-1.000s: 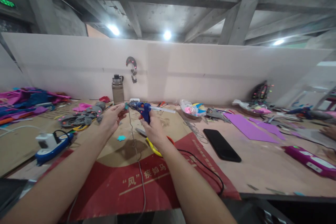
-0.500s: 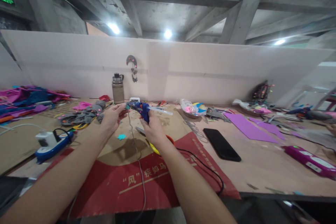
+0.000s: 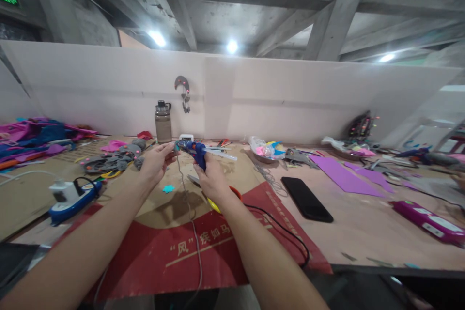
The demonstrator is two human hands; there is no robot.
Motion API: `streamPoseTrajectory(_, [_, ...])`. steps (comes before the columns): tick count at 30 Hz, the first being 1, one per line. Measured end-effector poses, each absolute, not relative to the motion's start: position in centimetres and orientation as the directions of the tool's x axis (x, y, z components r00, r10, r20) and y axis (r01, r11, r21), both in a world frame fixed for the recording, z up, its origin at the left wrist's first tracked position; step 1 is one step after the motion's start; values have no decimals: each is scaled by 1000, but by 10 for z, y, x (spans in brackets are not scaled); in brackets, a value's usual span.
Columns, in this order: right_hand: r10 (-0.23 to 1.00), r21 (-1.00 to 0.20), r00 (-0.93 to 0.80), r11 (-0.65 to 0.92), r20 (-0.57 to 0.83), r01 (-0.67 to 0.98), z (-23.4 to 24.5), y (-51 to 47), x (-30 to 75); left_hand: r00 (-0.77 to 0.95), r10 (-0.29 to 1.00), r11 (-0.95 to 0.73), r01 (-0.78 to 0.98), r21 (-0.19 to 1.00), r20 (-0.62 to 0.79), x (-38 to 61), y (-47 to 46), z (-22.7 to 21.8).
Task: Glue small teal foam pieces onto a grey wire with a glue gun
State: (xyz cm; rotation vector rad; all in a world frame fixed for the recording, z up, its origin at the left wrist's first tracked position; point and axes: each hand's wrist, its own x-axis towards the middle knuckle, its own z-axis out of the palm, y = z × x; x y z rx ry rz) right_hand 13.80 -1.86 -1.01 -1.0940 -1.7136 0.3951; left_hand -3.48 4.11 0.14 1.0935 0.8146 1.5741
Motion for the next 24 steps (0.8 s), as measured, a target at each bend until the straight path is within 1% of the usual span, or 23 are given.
streamPoseTrajectory(4, [803, -689, -68, 548, 592, 475, -11, -18, 139, -82, 965, -262, -364, 894, 249, -35, 41, 1])
streamPoseTrajectory(14, [814, -713, -43, 532, 580, 457, -11, -18, 139, -95, 969, -247, -381, 891, 228, -36, 41, 3])
streamPoseTrajectory(18, [817, -731, -34, 533, 575, 426, -10, -19, 139, -81, 970, -244, -396, 885, 231, -37, 40, 4])
streamPoseTrajectory(21, [842, -795, 1, 510, 540, 330, -11, -18, 137, -85, 972, -236, -432, 871, 221, -40, 41, 4])
streamPoseTrajectory(22, [862, -834, 13, 487, 507, 261, -11, -17, 137, -89, 972, -233, -447, 864, 216, -41, 42, 4])
streamPoseTrajectory(24, [906, -904, 19, 421, 423, 69, -11, -15, 137, -93, 974, -227, -467, 855, 207, -42, 43, 3])
